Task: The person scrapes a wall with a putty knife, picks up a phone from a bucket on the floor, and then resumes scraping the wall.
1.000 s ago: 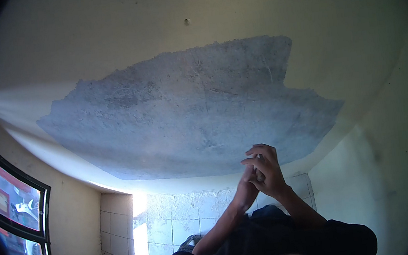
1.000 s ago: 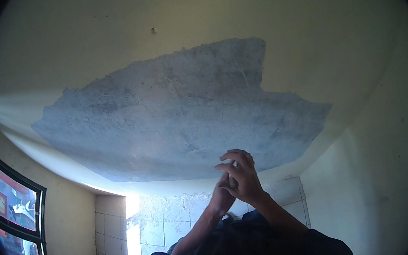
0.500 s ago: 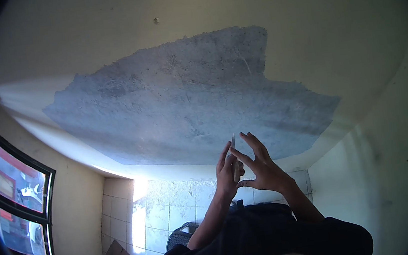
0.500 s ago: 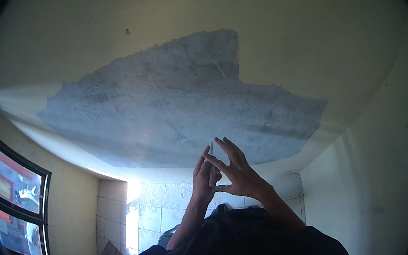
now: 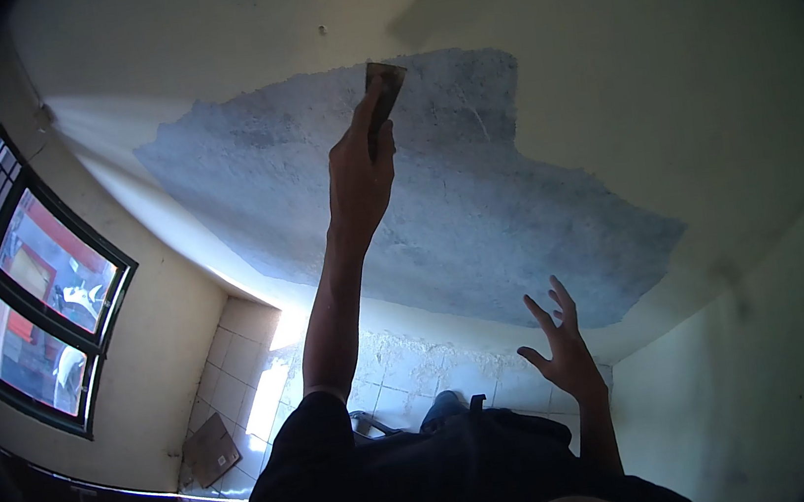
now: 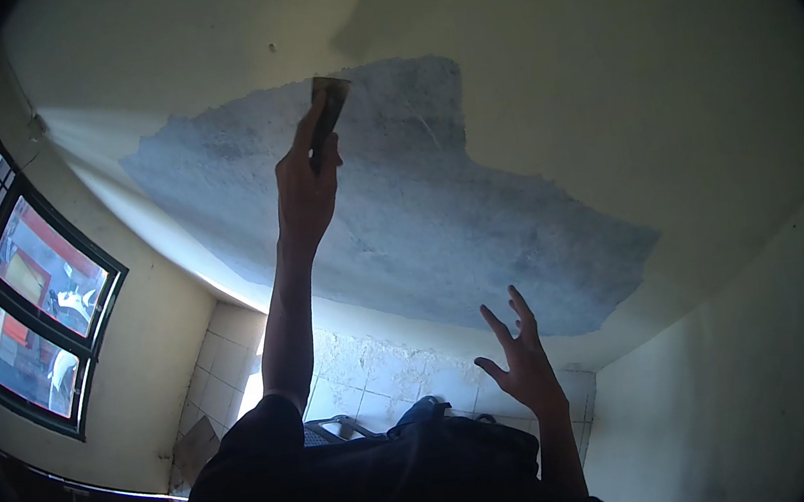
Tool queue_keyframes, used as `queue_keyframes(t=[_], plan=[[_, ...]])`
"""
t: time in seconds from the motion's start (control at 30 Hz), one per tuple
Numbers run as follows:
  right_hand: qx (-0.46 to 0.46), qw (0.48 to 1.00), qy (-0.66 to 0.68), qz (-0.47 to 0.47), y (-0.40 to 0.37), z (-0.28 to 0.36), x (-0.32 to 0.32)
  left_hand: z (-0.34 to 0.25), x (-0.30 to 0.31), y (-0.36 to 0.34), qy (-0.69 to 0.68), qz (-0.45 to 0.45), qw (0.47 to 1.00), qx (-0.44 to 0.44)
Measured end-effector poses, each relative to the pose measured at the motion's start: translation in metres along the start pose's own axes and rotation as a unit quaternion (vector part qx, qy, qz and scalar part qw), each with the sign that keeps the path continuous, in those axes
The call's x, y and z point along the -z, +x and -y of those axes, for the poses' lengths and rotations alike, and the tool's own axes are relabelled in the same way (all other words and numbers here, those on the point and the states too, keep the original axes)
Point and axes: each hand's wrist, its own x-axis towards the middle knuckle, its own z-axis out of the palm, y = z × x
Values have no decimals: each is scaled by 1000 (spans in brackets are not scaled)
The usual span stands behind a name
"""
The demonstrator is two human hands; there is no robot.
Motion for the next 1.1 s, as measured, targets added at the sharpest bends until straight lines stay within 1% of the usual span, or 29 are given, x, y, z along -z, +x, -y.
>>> queue_keyframes(t=[0.1, 0.13, 0.17, 0.23, 0.33, 0.43, 0.47, 0.57, 0.6, 0.7, 0.8, 0.9, 0.97, 1.0, 1.07, 1.1], plan=[[-39, 998, 30, -39, -16, -7, 15, -10, -13, -3, 14, 21, 996, 86], [-37, 998, 25, -54, -20, -12, 18, -12, -18, -5, 22, -3, 997, 79], [-49, 997, 24, -60, -24, -17, 19, -14, -17, -5, 25, 7, 994, 102], [-74, 995, 19, -67, -33, -27, 22, -28, -8, -5, 27, 25, 987, 154], [-78, 995, 18, -64, -41, -41, 27, -48, 11, -6, 50, 23, 982, 182], [-81, 995, 16, -60, -37, -54, 34, -55, 20, -2, 45, -4, 982, 185], [-80, 995, 15, -58, -34, -57, 37, -55, 16, 7, 52, 2, 980, 190], [-63, 997, 10, -49, -27, -65, 40, -40, -5, 12, 62, -28, 987, 145], [-48, 998, 3, -48, -15, -68, 42, -41, -6, 12, 47, -15, 983, 179], [-17, 999, -7, -27, 1, -61, 52, -53, -1, 3, 79, 0, 977, 198], [1, 1000, -4, -18, 11, -53, 53, -70, 8, -21, 54, 7, 972, 227], [-5, 1000, 11, -6, 12, -53, 47, -25, -4, -30, 42, -61, 993, 93], [-15, 999, 29, 16, 7, -56, 37, -34, -1, 11, 55, -16, 986, 154], [-16, 999, 24, 37, 0, -55, 32, -38, 1, 19, 58, 5, 980, 188], [-7, 998, 7, 61, 3, -53, 28, -40, 7, 14, 69, 2, 979, 190], [-1, 998, 18, 61, 6, -48, 27, -41, 11, 7, 75, 4, 979, 191]])
